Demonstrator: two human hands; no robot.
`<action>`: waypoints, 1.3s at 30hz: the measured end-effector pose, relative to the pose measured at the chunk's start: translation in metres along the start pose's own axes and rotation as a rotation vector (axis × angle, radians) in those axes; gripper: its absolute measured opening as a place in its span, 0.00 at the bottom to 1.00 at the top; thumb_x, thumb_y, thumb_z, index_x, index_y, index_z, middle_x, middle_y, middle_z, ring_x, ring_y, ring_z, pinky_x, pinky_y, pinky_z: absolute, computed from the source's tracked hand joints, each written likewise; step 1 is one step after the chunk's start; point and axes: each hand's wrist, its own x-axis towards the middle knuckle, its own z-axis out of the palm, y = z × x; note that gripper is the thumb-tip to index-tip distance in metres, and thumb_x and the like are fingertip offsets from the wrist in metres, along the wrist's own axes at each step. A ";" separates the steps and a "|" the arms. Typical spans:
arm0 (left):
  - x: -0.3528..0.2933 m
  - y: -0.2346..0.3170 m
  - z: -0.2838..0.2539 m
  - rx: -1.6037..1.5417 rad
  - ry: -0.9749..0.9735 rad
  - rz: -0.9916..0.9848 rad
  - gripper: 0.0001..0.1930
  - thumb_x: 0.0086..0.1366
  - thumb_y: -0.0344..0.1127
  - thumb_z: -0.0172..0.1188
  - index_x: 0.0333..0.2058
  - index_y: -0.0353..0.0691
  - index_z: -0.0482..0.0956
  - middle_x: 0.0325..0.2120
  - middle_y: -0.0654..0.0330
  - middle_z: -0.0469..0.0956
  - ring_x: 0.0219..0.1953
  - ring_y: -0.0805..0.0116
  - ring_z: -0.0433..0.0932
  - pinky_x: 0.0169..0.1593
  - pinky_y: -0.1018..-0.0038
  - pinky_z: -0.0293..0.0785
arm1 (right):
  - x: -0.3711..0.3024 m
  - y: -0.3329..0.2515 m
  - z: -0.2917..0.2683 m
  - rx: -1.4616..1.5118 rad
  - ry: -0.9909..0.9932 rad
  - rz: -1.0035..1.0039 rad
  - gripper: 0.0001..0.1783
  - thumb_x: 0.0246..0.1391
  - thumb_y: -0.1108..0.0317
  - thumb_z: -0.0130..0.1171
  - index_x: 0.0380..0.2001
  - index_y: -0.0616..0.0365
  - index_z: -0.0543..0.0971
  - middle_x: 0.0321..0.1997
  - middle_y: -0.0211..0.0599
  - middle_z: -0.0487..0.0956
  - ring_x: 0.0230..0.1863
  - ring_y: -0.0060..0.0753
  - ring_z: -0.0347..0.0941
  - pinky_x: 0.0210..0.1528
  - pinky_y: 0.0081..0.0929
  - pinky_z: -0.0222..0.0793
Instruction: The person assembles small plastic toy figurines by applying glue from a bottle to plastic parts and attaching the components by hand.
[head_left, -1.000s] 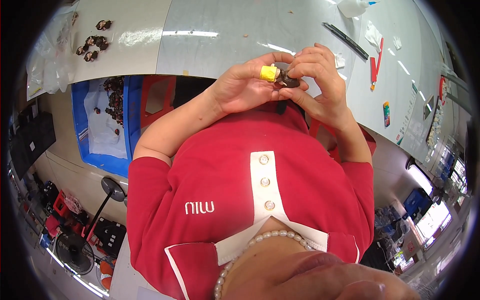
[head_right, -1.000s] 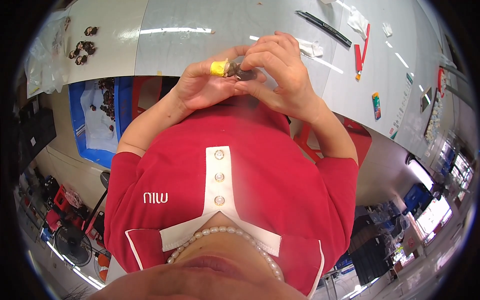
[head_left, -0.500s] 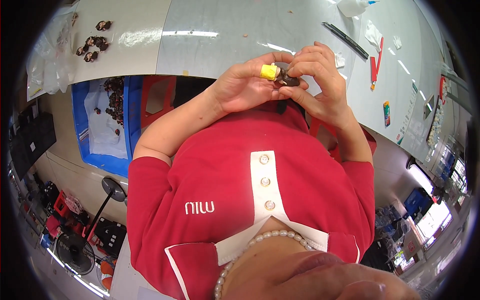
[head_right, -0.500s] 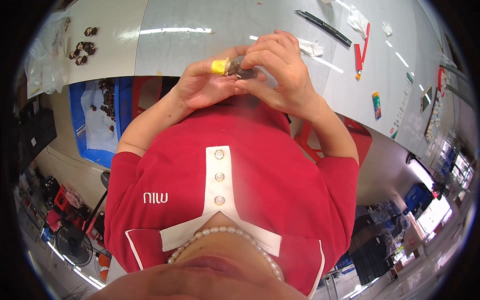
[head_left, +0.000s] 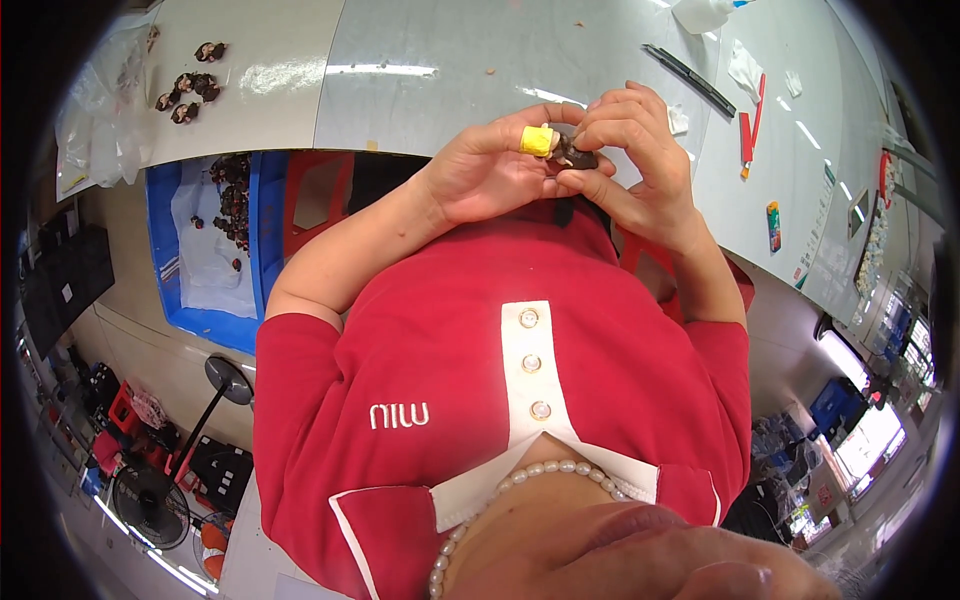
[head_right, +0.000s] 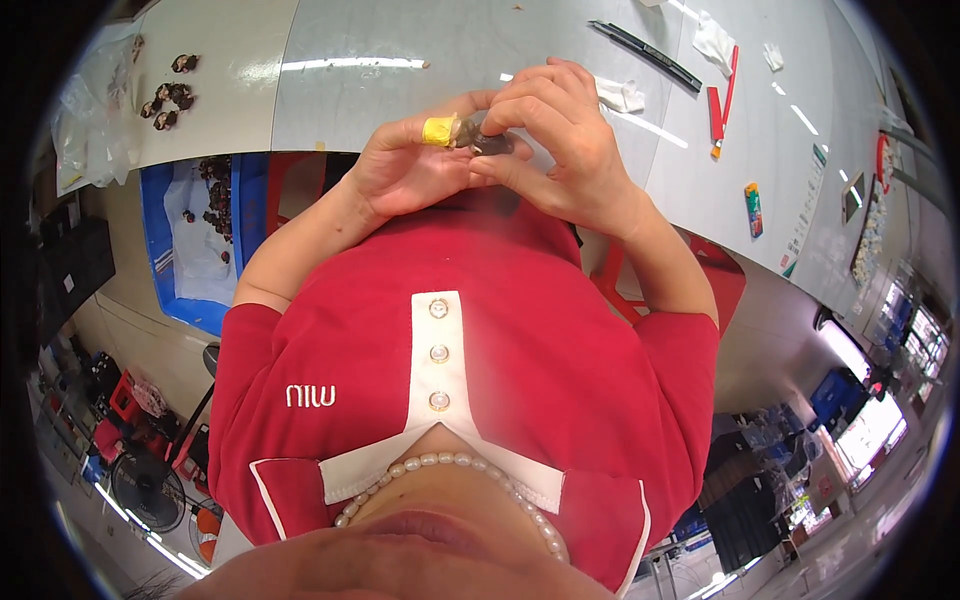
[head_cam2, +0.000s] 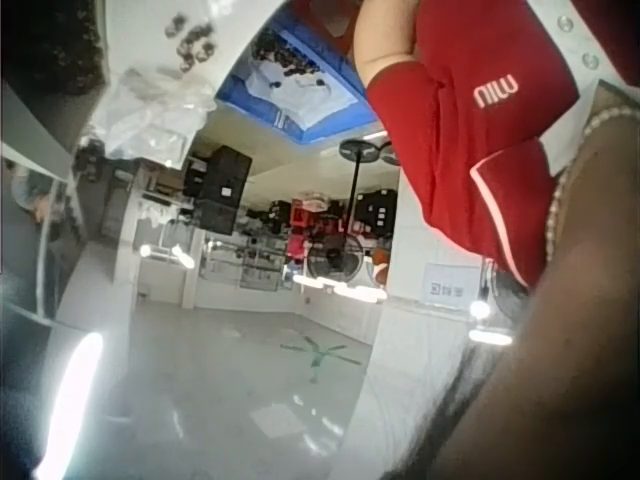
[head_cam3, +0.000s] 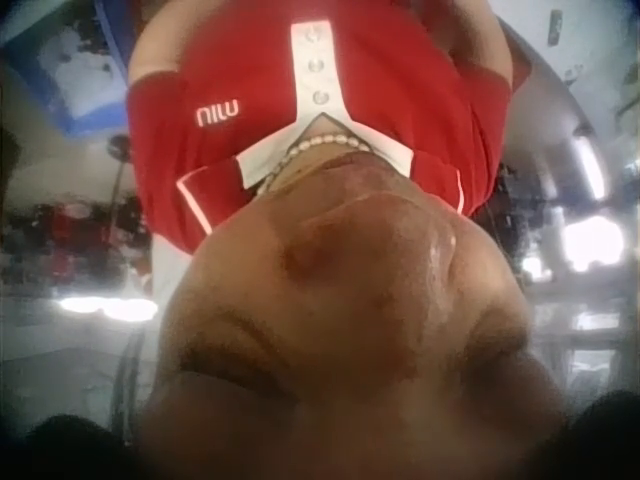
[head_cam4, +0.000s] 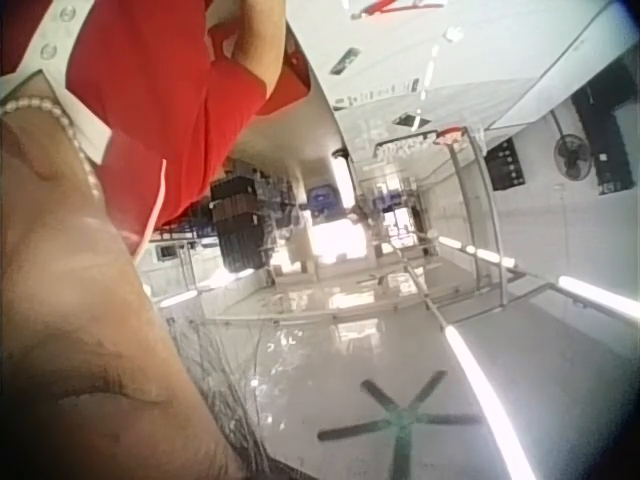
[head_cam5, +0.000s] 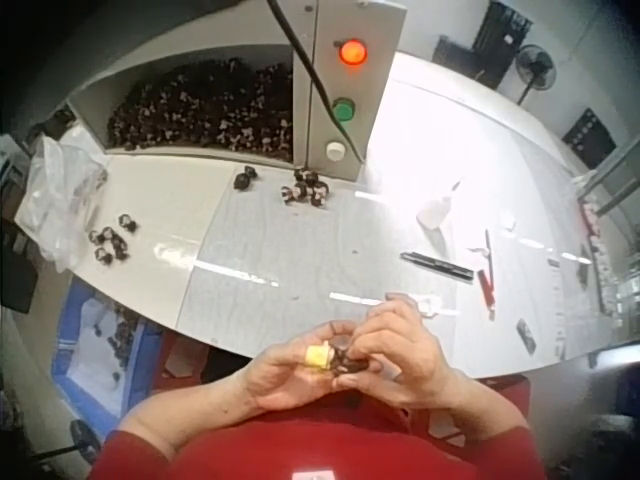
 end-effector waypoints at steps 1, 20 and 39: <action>0.000 0.000 0.000 -0.002 -0.003 -0.002 0.29 0.56 0.42 0.58 0.53 0.34 0.61 0.48 0.48 0.68 0.54 0.53 0.68 0.56 0.65 0.65 | 0.000 0.000 0.000 -0.001 -0.002 0.003 0.20 0.29 0.68 0.72 0.29 0.54 0.74 0.32 0.30 0.75 0.40 0.37 0.70 0.50 0.38 0.60; 0.000 -0.003 0.002 0.021 -0.001 0.004 0.30 0.56 0.41 0.58 0.54 0.33 0.60 0.49 0.46 0.68 0.55 0.51 0.68 0.58 0.64 0.64 | -0.002 -0.002 -0.002 0.010 0.004 -0.005 0.20 0.30 0.68 0.73 0.29 0.53 0.75 0.32 0.30 0.75 0.40 0.37 0.70 0.50 0.39 0.59; 0.009 0.007 -0.007 -0.068 -0.029 0.038 0.24 0.58 0.35 0.56 0.54 0.40 0.63 0.46 0.48 0.70 0.52 0.50 0.70 0.51 0.66 0.68 | 0.020 0.003 -0.008 0.013 -0.014 -0.011 0.17 0.31 0.69 0.72 0.27 0.55 0.74 0.31 0.33 0.75 0.39 0.42 0.70 0.52 0.46 0.58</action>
